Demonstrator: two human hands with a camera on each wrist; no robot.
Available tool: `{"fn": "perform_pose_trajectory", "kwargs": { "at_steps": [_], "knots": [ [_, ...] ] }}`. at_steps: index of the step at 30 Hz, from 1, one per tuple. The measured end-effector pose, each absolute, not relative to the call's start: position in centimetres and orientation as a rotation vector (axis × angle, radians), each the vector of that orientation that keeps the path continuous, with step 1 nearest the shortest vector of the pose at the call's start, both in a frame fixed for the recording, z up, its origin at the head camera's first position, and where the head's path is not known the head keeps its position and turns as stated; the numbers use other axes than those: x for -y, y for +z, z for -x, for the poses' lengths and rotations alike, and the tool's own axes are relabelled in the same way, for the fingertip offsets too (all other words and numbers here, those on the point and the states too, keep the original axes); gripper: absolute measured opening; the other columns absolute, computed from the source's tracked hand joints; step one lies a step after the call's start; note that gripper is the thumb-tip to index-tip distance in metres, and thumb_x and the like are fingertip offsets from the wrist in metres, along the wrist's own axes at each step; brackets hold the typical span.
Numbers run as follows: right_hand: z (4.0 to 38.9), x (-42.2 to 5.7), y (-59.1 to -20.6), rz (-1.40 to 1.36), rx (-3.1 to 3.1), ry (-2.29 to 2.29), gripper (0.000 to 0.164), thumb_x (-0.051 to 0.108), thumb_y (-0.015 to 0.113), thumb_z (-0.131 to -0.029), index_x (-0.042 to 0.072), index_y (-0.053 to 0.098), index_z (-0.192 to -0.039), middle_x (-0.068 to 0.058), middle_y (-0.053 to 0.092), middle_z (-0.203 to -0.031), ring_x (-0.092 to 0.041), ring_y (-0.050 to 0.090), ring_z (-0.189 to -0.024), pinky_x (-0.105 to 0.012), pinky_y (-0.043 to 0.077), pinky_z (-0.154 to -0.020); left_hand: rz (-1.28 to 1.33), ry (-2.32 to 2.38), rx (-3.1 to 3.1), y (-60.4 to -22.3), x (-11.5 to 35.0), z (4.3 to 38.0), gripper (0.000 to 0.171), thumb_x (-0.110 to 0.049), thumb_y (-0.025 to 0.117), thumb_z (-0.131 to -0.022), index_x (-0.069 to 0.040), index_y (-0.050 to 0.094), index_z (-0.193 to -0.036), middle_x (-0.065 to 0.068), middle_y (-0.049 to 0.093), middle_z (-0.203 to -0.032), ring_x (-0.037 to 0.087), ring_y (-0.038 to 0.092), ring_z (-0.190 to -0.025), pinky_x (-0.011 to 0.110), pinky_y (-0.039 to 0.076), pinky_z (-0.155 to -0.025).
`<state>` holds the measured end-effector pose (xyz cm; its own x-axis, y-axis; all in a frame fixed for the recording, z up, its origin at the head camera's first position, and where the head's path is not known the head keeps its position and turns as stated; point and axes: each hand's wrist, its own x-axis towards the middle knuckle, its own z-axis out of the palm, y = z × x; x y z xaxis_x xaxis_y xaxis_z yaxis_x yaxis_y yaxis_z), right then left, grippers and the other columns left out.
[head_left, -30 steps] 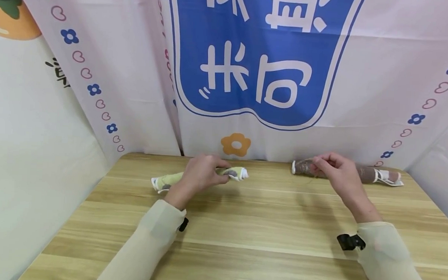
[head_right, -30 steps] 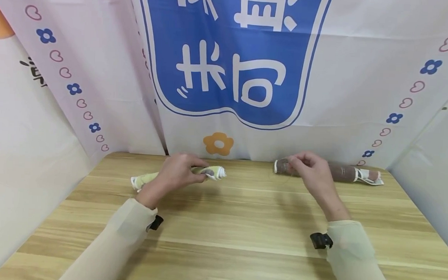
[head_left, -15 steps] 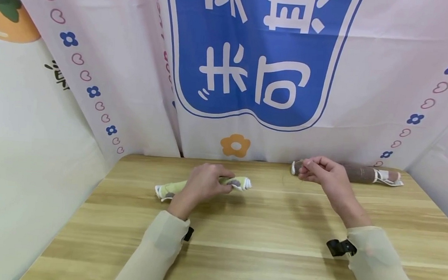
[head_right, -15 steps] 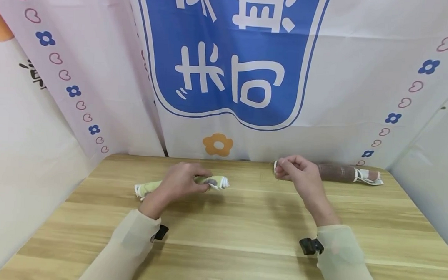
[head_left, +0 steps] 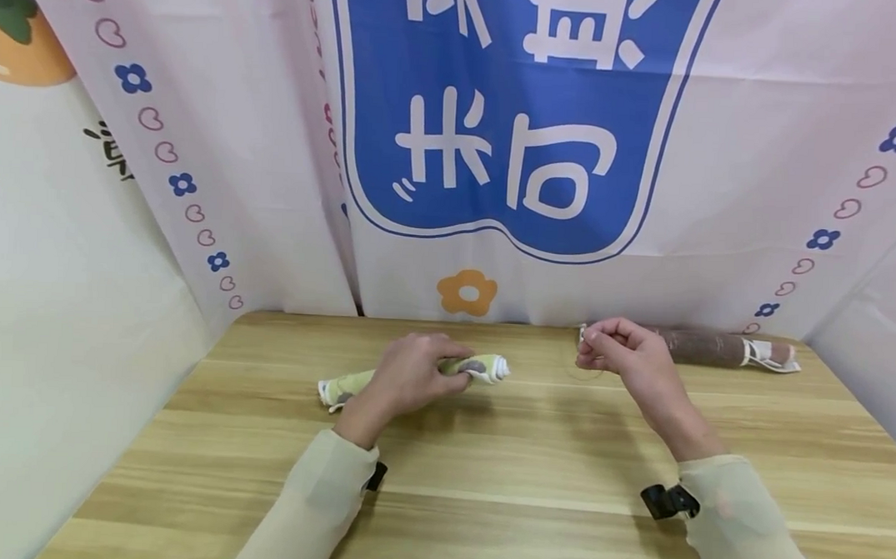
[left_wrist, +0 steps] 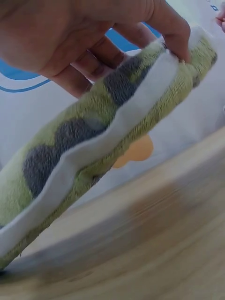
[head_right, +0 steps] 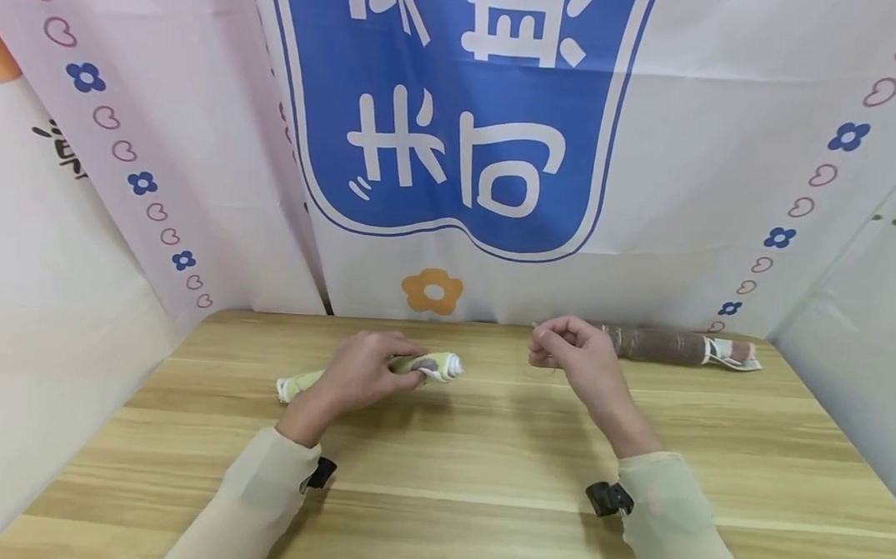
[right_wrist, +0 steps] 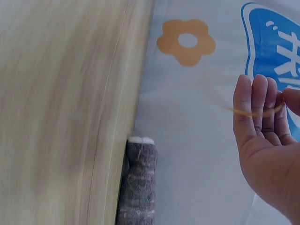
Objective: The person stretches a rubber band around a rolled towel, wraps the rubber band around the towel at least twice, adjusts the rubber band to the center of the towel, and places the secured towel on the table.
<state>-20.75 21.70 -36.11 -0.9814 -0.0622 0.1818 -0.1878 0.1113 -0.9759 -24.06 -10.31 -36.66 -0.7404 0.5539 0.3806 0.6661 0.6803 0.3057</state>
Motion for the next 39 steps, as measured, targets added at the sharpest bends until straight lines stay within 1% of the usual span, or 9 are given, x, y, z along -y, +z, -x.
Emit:
{"fn": "perform_pose_trajectory", "kwargs": {
  "at_steps": [4, 11, 17, 19, 23, 26, 30, 35, 39],
  "knots": [
    [20.6, -21.1, -36.3, -0.275, 2.289, 2.006, 0.030, 0.022, 0.066, -0.108, -0.008, 0.063, -0.113, -0.011, 0.071, -0.100, -0.020, 0.073, -0.092, -0.039, 0.063, -0.088, 1.010, -0.611, 2.603, -37.1, 9.8, 24.1, 0.027, -0.026, 0.079, -0.091, -0.016, 0.082, -0.115, -0.005, 0.073, -0.096, 0.012, 0.057, -0.073, 0.030, 0.049, -0.063],
    [20.5, -20.4, -36.1, -0.280, 2.337, 1.944, 0.029, 0.023, 0.066, -0.108, -0.005, 0.065, -0.113, -0.017, 0.071, -0.104, -0.021, 0.073, -0.093, -0.042, 0.062, -0.089, 0.989, -0.758, 2.551, -37.7, 9.4, 24.2, 0.025, -0.023, 0.082, -0.090, -0.013, 0.080, -0.114, -0.002, 0.077, -0.106, 0.013, 0.066, -0.083, 0.031, 0.053, -0.069],
    [20.2, -19.5, -36.1, -0.326, 2.369, 1.861, 0.024, 0.016, 0.067, -0.107, -0.006, 0.068, -0.117, -0.019, 0.071, -0.102, -0.019, 0.073, -0.091, -0.039, 0.063, -0.086, 1.029, -0.944, 2.503, -37.7, 8.9, 24.1, 0.023, -0.018, 0.087, -0.089, -0.012, 0.079, -0.110, -0.002, 0.077, -0.102, 0.010, 0.067, -0.083, 0.026, 0.054, -0.074],
    [19.9, -19.1, -36.1, -0.339, 2.387, 1.823, 0.022, 0.014, 0.068, -0.106, -0.005, 0.069, -0.117, -0.018, 0.071, -0.102, -0.022, 0.074, -0.091, -0.037, 0.063, -0.084, 1.044, -1.019, 2.490, -37.7, 8.6, 23.9, 0.023, -0.016, 0.088, -0.088, -0.011, 0.079, -0.108, -0.002, 0.077, -0.100, 0.010, 0.068, -0.085, 0.024, 0.056, -0.075],
    [19.6, -18.5, -36.0, -0.378, 2.445, 1.734, 0.021, 0.017, 0.069, -0.106, -0.001, 0.072, -0.117, -0.016, 0.072, -0.103, -0.025, 0.073, -0.089, -0.037, 0.063, -0.081, 1.061, -1.157, 2.500, -37.7, 8.0, 23.5, 0.023, -0.013, 0.090, -0.086, -0.010, 0.079, -0.106, -0.002, 0.077, -0.100, 0.009, 0.069, -0.088, 0.022, 0.058, -0.078],
    [19.5, -18.2, -36.1, -0.422, 2.470, 1.672, 0.020, 0.019, 0.070, -0.106, 0.002, 0.074, -0.116, -0.015, 0.072, -0.102, -0.025, 0.072, -0.085, -0.040, 0.063, -0.078, 1.072, -1.209, 2.513, -37.7, 7.6, 23.3, 0.024, -0.013, 0.091, -0.086, -0.011, 0.080, -0.107, -0.003, 0.077, -0.100, 0.007, 0.069, -0.088, 0.023, 0.059, -0.079],
    [19.5, -17.9, -36.1, -0.458, 2.480, 1.620, 0.018, 0.020, 0.072, -0.105, 0.005, 0.076, -0.113, -0.012, 0.072, -0.099, -0.026, 0.070, -0.081, -0.041, 0.063, -0.073, 1.075, -1.231, 2.515, -37.7, 7.3, 23.1, 0.030, -0.012, 0.091, -0.086, -0.009, 0.078, -0.112, -0.002, 0.078, -0.101, 0.008, 0.070, -0.090, 0.024, 0.059, -0.081],
    [19.5, -17.5, -36.0, -0.505, 2.485, 1.558, 0.015, 0.020, 0.073, -0.103, 0.008, 0.078, -0.111, -0.007, 0.072, -0.096, -0.025, 0.066, -0.081, -0.035, 0.061, -0.069, 1.070, -1.215, 2.520, -37.7, 6.9, 22.9, 0.043, -0.011, 0.091, -0.086, -0.008, 0.072, -0.125, 0.000, 0.078, -0.101, 0.010, 0.073, -0.092, 0.024, 0.059, -0.083],
    [19.3, -17.3, -35.8, -0.526, 2.508, 1.471, 0.013, 0.021, 0.075, -0.102, 0.012, 0.079, -0.111, -0.002, 0.072, -0.096, -0.024, 0.065, -0.082, -0.031, 0.058, -0.066, 1.100, -1.165, 2.518, -37.7, 6.6, 22.7, 0.050, -0.013, 0.089, -0.088, -0.010, 0.071, -0.135, -0.001, 0.078, -0.101, 0.009, 0.072, -0.089, 0.024, 0.058, -0.081]
  ]
}}
